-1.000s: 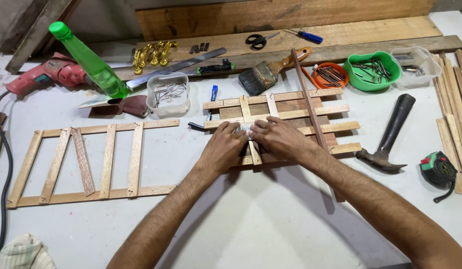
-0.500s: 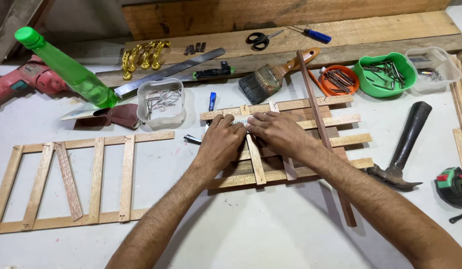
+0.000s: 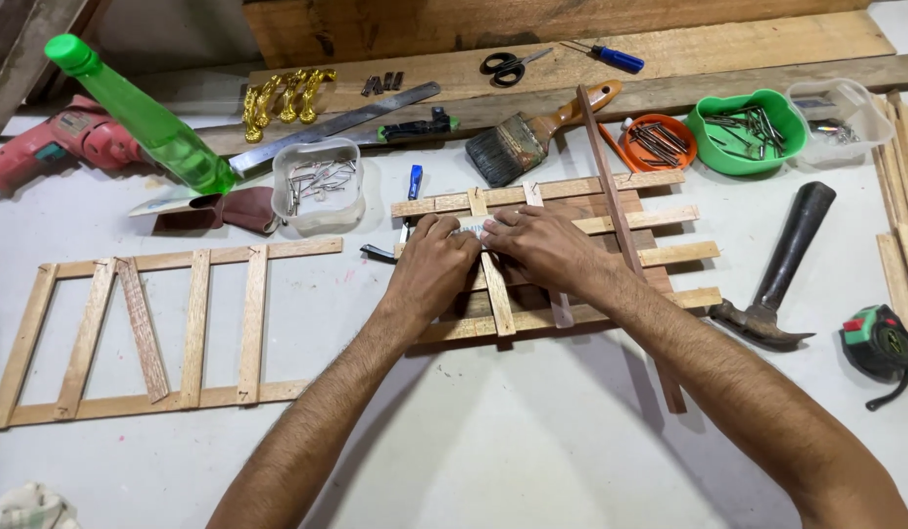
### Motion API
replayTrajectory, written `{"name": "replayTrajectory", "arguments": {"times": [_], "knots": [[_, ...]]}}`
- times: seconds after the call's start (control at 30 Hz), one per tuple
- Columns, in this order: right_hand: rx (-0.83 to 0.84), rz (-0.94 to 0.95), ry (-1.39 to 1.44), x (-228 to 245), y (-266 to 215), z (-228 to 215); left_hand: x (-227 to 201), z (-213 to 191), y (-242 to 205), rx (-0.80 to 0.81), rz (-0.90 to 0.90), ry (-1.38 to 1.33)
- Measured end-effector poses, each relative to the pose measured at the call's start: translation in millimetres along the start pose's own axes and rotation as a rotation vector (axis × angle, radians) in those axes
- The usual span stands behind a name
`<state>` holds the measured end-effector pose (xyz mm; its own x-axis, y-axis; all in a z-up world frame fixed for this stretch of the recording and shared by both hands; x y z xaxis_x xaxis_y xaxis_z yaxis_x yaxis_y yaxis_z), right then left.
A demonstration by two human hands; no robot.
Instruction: Assembling a small wooden lattice structure using wood strips, nails, a hammer, a measuring tape, and sandpaper.
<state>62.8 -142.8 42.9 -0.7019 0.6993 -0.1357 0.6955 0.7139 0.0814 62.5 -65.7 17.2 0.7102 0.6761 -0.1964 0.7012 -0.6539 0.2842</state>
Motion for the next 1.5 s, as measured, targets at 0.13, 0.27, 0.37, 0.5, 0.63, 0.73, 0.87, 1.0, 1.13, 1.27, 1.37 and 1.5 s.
{"name": "replayTrajectory", "arguments": {"times": [0.13,0.27,0.37,0.5,0.63,0.73,0.87,1.0,1.13,1.27,1.37,1.5], "knots": [[-0.031,-0.047,-0.149,19.1,-22.8,10.0,-30.0,-8.4,-17.3,0.088,0.006,0.056],[0.014,-0.069,-0.196,39.1,-42.2,4.7,-45.7,-3.1,-35.9,0.050,0.043,0.044],[-0.006,-0.075,-0.130,45.1,-50.4,5.8,-50.5,-5.8,-43.3,0.007,0.061,-0.015],[-0.082,-0.062,-0.228,29.9,-46.0,27.5,-45.8,-15.3,-35.1,0.026,0.055,-0.014],[0.000,-0.069,-0.225,9.3,-22.4,31.2,-29.0,-12.7,-13.9,0.163,-0.001,0.056],[0.010,-0.028,-0.072,-7.5,-3.2,21.9,-5.5,-4.3,-0.9,-0.011,0.049,0.042],[0.038,-0.023,-0.098,-26.9,14.5,26.0,11.9,-13.4,19.7,0.023,0.024,-0.014],[0.019,0.000,0.038,-36.0,19.3,28.5,22.0,-7.1,22.0,0.013,0.020,-0.064],[0.056,0.015,-0.080,-28.0,14.2,26.5,17.5,-4.3,18.1,-0.027,0.039,-0.024],[0.032,0.017,-0.043,-13.3,-0.6,21.4,4.7,-0.8,5.9,-0.006,0.026,-0.014],[0.037,0.004,-0.056,-2.2,-12.4,20.5,-8.9,-3.8,-3.0,0.007,0.023,0.018],[0.043,-0.004,-0.098,11.9,-21.6,1.9,-19.6,-13.2,-10.8,0.017,0.011,0.010]]}}
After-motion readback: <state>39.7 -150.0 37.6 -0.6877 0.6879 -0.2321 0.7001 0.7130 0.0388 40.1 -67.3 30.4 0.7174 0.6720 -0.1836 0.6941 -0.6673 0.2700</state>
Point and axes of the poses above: each hand's wrist, its own y-axis towards the middle knuckle, its own z-axis out of the palm, x = y × z, the point moved 10 cm from there along y, towards the middle knuckle, and after that the axes turned 14 degrees about -y, right-handed, at the moved point
